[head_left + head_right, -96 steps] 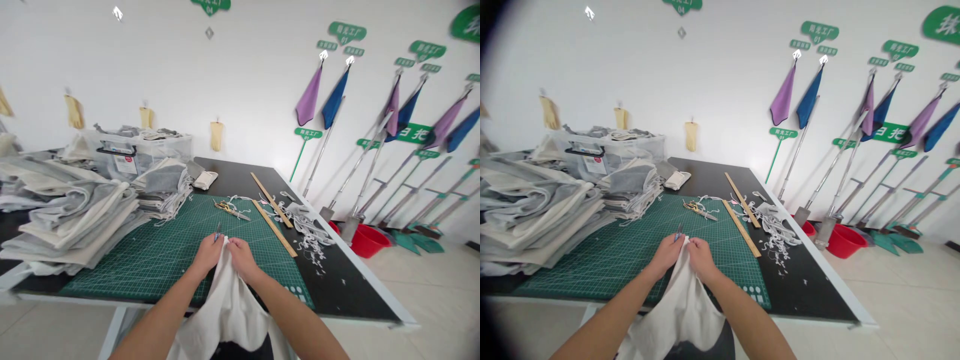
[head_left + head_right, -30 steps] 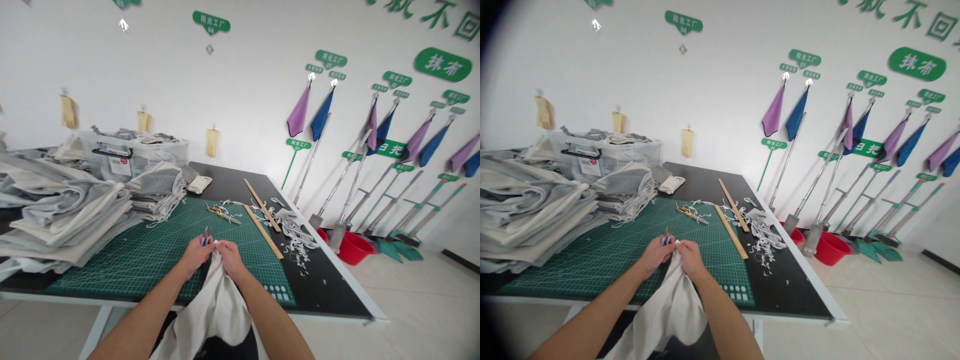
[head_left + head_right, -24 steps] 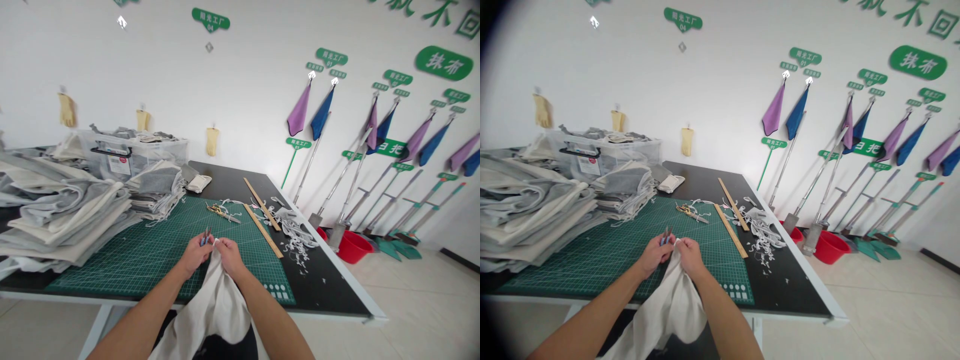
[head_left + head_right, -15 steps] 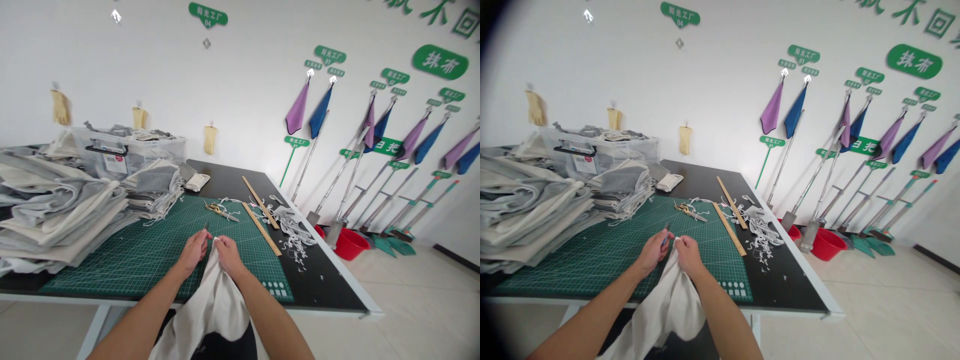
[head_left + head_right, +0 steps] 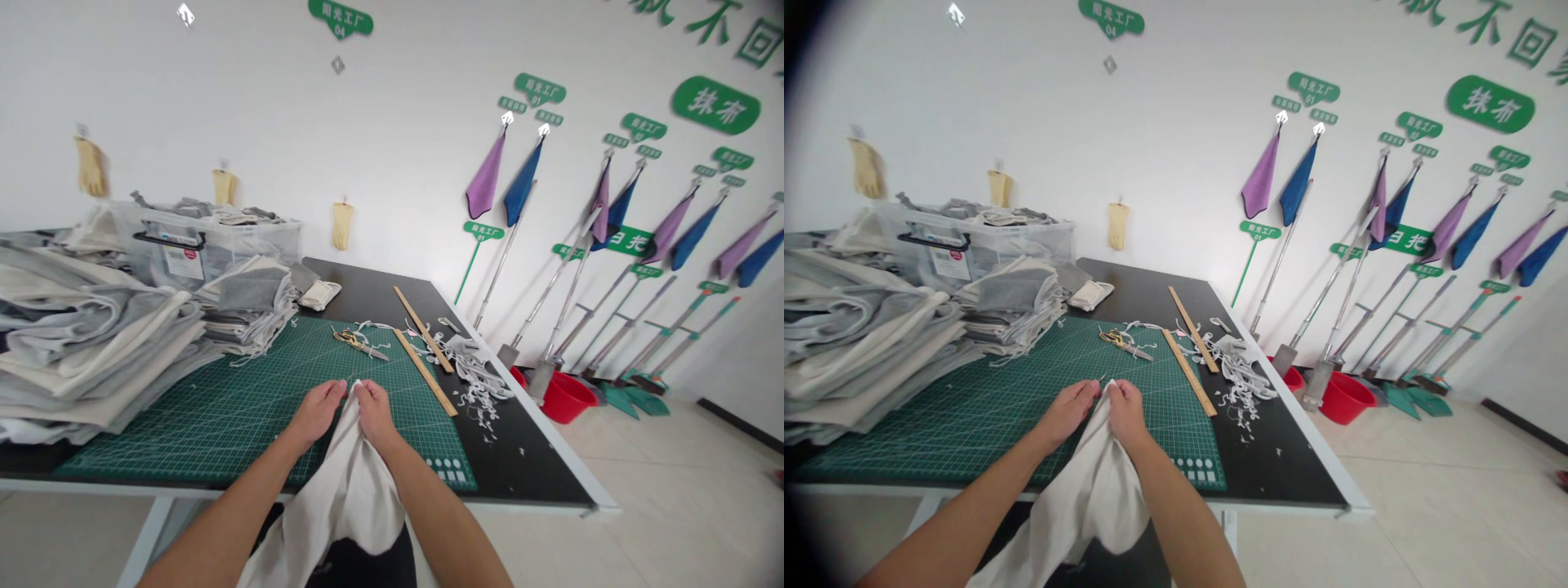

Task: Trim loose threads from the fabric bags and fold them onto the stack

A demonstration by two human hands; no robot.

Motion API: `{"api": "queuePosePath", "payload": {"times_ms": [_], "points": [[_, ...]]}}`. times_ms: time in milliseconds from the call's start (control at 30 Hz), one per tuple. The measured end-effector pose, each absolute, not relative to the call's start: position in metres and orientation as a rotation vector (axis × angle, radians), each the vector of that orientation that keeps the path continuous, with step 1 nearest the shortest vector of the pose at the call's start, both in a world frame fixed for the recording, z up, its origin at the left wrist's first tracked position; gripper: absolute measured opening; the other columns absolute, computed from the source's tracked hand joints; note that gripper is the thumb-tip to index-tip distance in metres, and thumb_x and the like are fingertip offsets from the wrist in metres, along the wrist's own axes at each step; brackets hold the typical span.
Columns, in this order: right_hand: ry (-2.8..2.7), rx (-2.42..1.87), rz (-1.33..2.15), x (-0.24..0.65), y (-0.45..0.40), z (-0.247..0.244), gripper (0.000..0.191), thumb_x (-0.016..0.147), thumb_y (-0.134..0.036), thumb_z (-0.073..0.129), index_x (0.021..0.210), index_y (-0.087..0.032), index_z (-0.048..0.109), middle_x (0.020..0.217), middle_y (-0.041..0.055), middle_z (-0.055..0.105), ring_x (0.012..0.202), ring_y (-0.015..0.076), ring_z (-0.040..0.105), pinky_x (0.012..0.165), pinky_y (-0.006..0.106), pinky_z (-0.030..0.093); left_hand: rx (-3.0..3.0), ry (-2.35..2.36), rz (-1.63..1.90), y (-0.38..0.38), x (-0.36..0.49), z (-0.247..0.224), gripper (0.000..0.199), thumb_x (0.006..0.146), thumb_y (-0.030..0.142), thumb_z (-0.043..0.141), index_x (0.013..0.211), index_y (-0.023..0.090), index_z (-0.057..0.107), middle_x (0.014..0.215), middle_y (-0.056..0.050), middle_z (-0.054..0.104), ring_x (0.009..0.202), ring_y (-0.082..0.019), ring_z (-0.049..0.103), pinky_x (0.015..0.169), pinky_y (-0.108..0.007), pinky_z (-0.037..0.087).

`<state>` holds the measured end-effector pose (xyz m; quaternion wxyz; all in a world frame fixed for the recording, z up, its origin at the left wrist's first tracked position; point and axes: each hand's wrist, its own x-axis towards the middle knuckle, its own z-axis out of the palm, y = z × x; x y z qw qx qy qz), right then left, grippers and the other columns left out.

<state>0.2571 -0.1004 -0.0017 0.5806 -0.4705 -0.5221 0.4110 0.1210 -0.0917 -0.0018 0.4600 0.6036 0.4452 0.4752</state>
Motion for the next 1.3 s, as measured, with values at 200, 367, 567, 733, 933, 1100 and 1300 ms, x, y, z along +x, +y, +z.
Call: {"api": "queuePosePath", "payload": {"times_ms": [200, 367, 567, 733, 933, 1100, 1300], "points": [[-1.246, -1.112, 0.935, 0.257, -0.103, 0.002, 0.032, 0.088, -0.038, 0.06, 0.065, -0.018, 0.052, 0.055, -0.0081, 0.043, 0.049, 0.009, 0.04, 0.052, 0.023, 0.032, 1.526, 1.127, 1.134, -0.089, 0.118, -0.001, 0.036, 0.093, 0.048, 0.051, 0.087, 0.014, 0.061, 0.073, 0.003, 0.059, 0.059, -0.009, 0.055, 0.056, -0.025, 0.048], [-1.347, -1.115, 0.943, 0.255, -0.104, 0.003, 0.03, 0.087, -0.036, 0.062, 0.065, -0.017, 0.055, 0.056, -0.0076, 0.046, 0.051, 0.0096, 0.042, 0.053, 0.023, 0.034, 1.489, 1.126, 1.127, -0.085, 0.118, -0.009, 0.038, 0.093, 0.049, 0.05, 0.082, 0.014, 0.06, 0.065, 0.005, 0.054, 0.051, -0.007, 0.05, 0.05, -0.022, 0.045], [-1.449, -1.132, 0.928, 0.254, -0.104, 0.002, 0.036, 0.09, -0.037, 0.063, 0.063, -0.016, 0.053, 0.058, -0.0069, 0.049, 0.052, 0.0093, 0.047, 0.055, 0.023, 0.039, 1.415, 1.09, 1.155, -0.083, 0.12, -0.012, 0.038, 0.094, 0.049, 0.049, 0.084, 0.014, 0.059, 0.059, 0.007, 0.049, 0.042, -0.004, 0.04, 0.041, -0.018, 0.036], [-1.487, -1.146, 0.904, 0.255, -0.103, 0.001, 0.036, 0.092, -0.036, 0.062, 0.065, -0.015, 0.053, 0.06, -0.0064, 0.051, 0.055, 0.0096, 0.05, 0.057, 0.024, 0.044, 1.399, 1.044, 1.128, -0.086, 0.119, -0.007, 0.03, 0.093, 0.041, 0.054, 0.083, 0.014, 0.058, 0.06, 0.008, 0.049, 0.042, -0.003, 0.038, 0.038, -0.017, 0.033], [-1.502, -1.163, 0.904, 0.255, -0.101, -0.002, 0.035, 0.093, -0.037, 0.061, 0.067, -0.015, 0.055, 0.061, -0.0063, 0.052, 0.054, 0.0094, 0.051, 0.056, 0.024, 0.044, 1.377, 1.022, 1.126, -0.086, 0.116, -0.003, 0.023, 0.093, 0.036, 0.057, 0.09, 0.013, 0.06, 0.065, 0.007, 0.052, 0.045, -0.003, 0.042, 0.04, -0.016, 0.036], [-1.507, -1.167, 0.922, 0.255, -0.101, -0.003, 0.036, 0.093, -0.038, 0.062, 0.066, -0.015, 0.055, 0.059, -0.0067, 0.051, 0.051, 0.0088, 0.05, 0.054, 0.023, 0.043, 1.372, 1.005, 1.147, -0.086, 0.115, -0.004, 0.022, 0.092, 0.034, 0.058, 0.087, 0.013, 0.059, 0.064, 0.007, 0.052, 0.045, -0.003, 0.042, 0.04, -0.016, 0.036], [-1.488, -1.153, 0.912, 0.255, -0.102, -0.001, 0.034, 0.093, -0.04, 0.06, 0.07, -0.015, 0.057, 0.064, -0.005, 0.055, 0.057, 0.0106, 0.053, 0.059, 0.025, 0.045, 1.365, 1.012, 1.149, -0.086, 0.118, -0.006, 0.023, 0.093, 0.036, 0.056, 0.094, 0.014, 0.059, 0.065, 0.007, 0.052, 0.044, -0.003, 0.04, 0.039, -0.016, 0.035]]}}
